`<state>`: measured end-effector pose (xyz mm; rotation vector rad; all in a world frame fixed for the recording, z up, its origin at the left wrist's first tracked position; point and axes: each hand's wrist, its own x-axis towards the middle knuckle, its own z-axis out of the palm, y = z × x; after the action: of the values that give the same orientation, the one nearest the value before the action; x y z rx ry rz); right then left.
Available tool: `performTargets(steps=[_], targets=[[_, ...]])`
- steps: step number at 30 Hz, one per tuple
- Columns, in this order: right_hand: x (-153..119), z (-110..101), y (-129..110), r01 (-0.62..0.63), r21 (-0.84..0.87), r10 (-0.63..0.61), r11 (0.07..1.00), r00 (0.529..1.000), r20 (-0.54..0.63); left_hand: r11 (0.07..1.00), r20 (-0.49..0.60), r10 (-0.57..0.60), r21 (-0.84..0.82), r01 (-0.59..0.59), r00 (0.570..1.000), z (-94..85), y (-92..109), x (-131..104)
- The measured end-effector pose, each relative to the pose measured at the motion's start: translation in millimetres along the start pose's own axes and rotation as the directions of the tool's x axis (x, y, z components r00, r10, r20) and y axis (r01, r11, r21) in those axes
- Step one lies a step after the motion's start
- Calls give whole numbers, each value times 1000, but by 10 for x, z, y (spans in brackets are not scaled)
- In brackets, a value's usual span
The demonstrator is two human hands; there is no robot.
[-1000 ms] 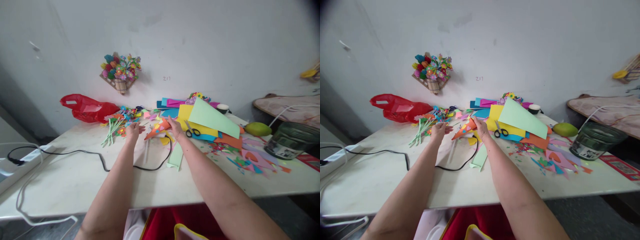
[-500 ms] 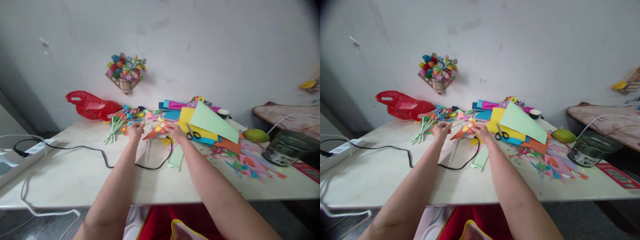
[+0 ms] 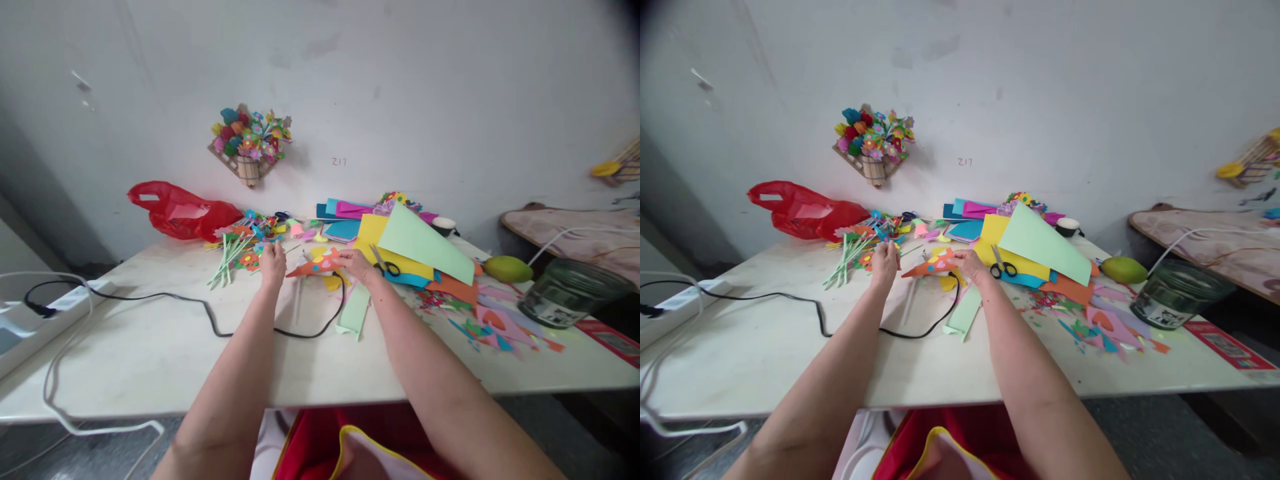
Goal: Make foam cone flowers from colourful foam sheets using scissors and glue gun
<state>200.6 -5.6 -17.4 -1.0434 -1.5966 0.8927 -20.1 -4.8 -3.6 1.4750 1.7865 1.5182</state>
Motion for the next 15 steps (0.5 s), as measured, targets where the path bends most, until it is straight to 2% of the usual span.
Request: performTargets(steps=[4,8,11,15], targets=[[-4,-10,44,-84,107,85,991,996,-2,987,-13,50,-152,-51,999,34,-48,-2],[-4,3,56,-81,160,82,984,997,5,954,31,57,-297,-45,998,15,-30,-43],[18,19,79,-47,195,56,980,998,-38,948,76,78,-315,-51,994,2,5,-67],[66,38,134,-28,209,58,978,989,-139,962,139,114,-261,-75,984,-16,69,-92]])
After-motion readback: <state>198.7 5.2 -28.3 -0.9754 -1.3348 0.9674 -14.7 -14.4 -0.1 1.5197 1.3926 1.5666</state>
